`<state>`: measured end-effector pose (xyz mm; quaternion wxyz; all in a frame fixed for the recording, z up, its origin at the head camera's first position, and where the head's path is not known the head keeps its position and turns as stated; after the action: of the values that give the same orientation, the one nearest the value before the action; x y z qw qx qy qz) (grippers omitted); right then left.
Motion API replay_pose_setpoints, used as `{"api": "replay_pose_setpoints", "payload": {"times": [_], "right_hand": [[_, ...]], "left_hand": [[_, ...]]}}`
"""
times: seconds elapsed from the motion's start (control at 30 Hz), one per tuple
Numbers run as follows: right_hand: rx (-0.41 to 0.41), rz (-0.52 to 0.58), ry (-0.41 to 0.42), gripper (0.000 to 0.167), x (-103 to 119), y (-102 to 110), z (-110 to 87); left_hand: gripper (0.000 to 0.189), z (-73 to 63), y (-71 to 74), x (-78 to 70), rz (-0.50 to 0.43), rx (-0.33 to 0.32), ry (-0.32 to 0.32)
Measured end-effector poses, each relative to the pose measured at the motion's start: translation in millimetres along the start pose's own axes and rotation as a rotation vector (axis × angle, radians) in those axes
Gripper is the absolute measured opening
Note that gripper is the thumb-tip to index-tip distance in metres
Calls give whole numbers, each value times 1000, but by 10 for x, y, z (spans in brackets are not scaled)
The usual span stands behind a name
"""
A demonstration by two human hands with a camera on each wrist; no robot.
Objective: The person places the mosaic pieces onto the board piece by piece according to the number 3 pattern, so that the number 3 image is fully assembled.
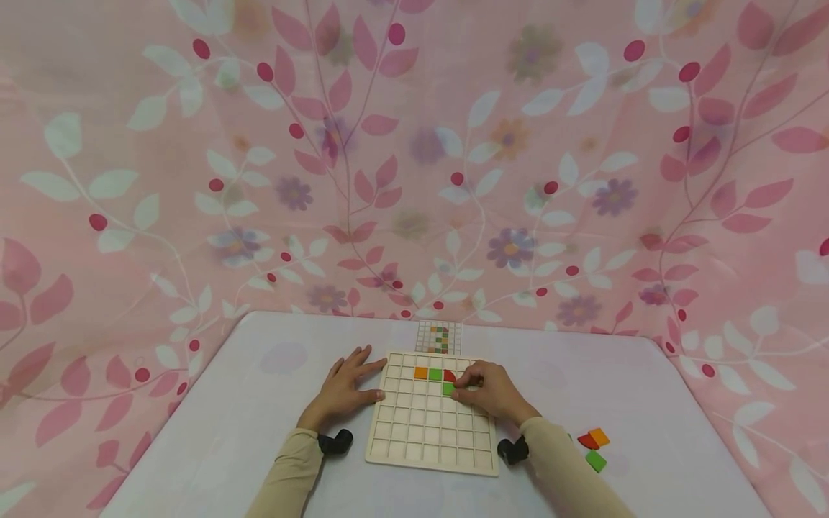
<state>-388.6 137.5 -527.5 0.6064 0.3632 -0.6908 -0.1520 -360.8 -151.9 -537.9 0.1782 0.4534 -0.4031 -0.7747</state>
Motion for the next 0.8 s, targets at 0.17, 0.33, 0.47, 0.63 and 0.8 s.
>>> {"api": "replay_pose_setpoints", "payload": {"times": [0.17,0.33,0.47,0.63,0.8], "right_hand": [[0,2,11,15,0,-2,-3],[-11,-15,16,20,-25,2,3],[-22,-7,-34,25,-110,19,25],[-9,46,-58,28,-177,100,3],[-17,38,-2,28,-151,241,-97]], "left_hand": [[71,8,5,6,-4,0,3],[71,4,-9,21,-1,4,5],[71,4,-8,28,-2,1,3],[71,2,-6,27,-2,4,8],[70,0,-6,14,8,11,7]]}}
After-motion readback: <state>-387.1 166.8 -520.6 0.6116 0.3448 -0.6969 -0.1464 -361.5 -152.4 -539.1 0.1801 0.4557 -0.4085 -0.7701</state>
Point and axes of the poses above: each hand's wrist, its own z-axis towards the middle knuckle, its own y-axis out of the back of the hand, x = y × z, the point moved 9 cm from there along z, towards the middle knuckle, and after that the axes turned 15 degrees about -y, right-handed, at the moved point
